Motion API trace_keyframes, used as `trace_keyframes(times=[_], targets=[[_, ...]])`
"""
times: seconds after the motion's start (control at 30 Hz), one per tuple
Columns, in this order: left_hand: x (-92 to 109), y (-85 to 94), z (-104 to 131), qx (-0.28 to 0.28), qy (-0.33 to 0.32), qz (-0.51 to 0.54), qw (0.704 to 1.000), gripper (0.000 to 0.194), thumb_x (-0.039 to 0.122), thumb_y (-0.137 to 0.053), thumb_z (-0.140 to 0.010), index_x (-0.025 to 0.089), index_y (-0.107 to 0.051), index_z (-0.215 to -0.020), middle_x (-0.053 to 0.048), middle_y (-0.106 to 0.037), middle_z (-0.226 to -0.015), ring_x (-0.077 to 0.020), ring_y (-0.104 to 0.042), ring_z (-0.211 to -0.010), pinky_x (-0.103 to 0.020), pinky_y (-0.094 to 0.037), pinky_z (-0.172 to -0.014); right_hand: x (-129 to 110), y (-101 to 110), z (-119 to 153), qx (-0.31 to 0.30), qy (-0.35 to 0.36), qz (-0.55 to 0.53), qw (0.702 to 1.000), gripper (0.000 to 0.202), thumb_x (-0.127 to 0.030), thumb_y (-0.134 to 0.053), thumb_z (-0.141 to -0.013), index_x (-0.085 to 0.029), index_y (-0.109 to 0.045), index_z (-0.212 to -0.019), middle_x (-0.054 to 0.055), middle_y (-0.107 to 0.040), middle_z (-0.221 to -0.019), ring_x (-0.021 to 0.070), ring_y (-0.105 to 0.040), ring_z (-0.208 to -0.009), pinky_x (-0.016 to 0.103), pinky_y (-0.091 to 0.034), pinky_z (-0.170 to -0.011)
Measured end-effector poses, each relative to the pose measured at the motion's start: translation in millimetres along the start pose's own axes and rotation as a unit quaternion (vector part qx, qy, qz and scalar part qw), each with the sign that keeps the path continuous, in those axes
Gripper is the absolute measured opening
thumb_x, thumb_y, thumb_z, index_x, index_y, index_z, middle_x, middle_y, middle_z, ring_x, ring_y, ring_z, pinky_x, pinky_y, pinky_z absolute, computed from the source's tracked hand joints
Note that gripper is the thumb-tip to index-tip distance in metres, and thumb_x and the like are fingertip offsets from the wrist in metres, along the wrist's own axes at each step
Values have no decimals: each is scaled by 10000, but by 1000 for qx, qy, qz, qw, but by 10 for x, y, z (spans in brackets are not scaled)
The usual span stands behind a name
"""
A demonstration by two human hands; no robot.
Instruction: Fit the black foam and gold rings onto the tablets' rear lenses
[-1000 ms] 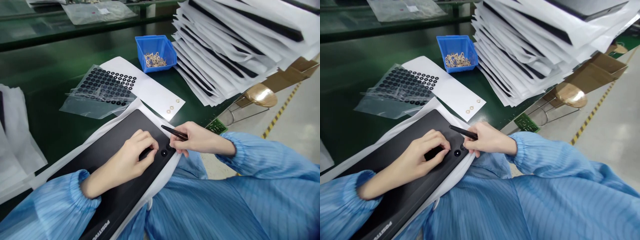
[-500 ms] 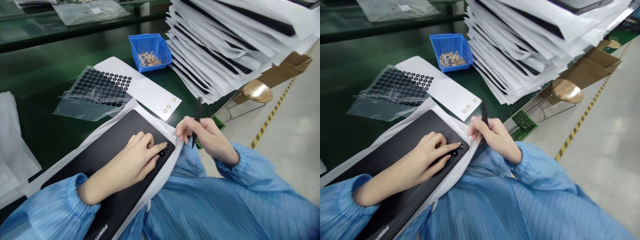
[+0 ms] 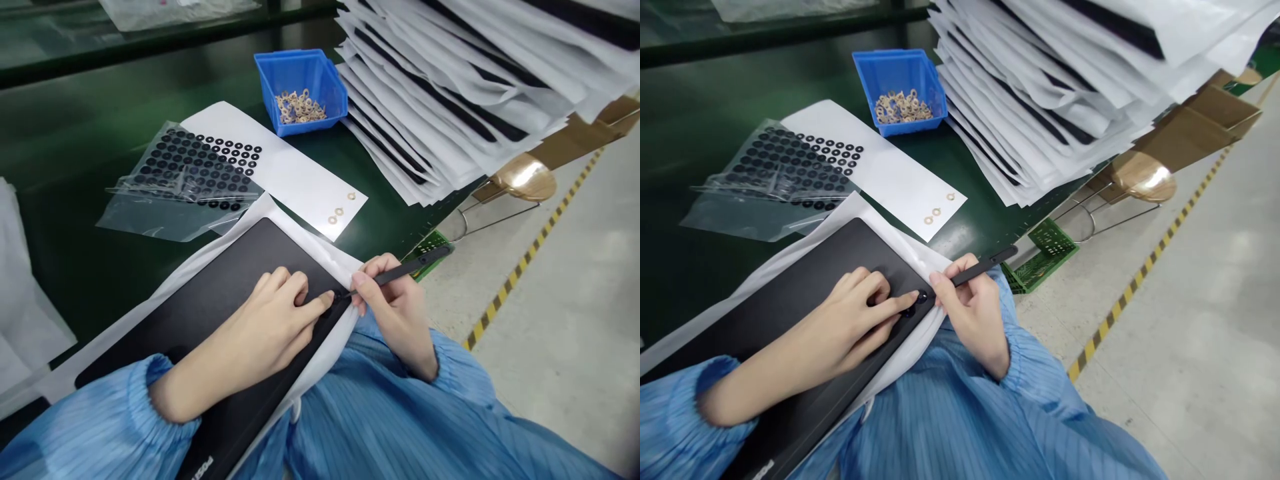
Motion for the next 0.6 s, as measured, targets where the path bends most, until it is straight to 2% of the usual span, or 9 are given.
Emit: trace_keyframes(times=[0.3,0.6], targets=[[-3,-5,0,-15,9,-14,1000,341,123,-353,-914,146,-555,-1188,-51,-434,-810,-194,-386,-734,-316,-368,-624,-8,-17,-7,-3,16,5,1000,272,-386,-605,-799,-211,-437,-675,-30,-488,-594,80,-470,-432,231,-420,-425],[9,-2,-2,-1,-1,-12,1000,348,115,-342,-918,120,-565,-1185,-53,-426,-802,-198,-378,-721,-322,-366,-616,2,-21,-4,-3,7,3,1000,260,-374,-601,-802,-214,-435,-682,-22,-485,-626,85,-480,-445,242,-423,-433]])
Point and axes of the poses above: each hand's wrist, its own z-axis away from the middle knuckle, its own y-axis out of the back of the hand, x = y × z, the point moved 3 cm from there along -z, towards the middle knuckle
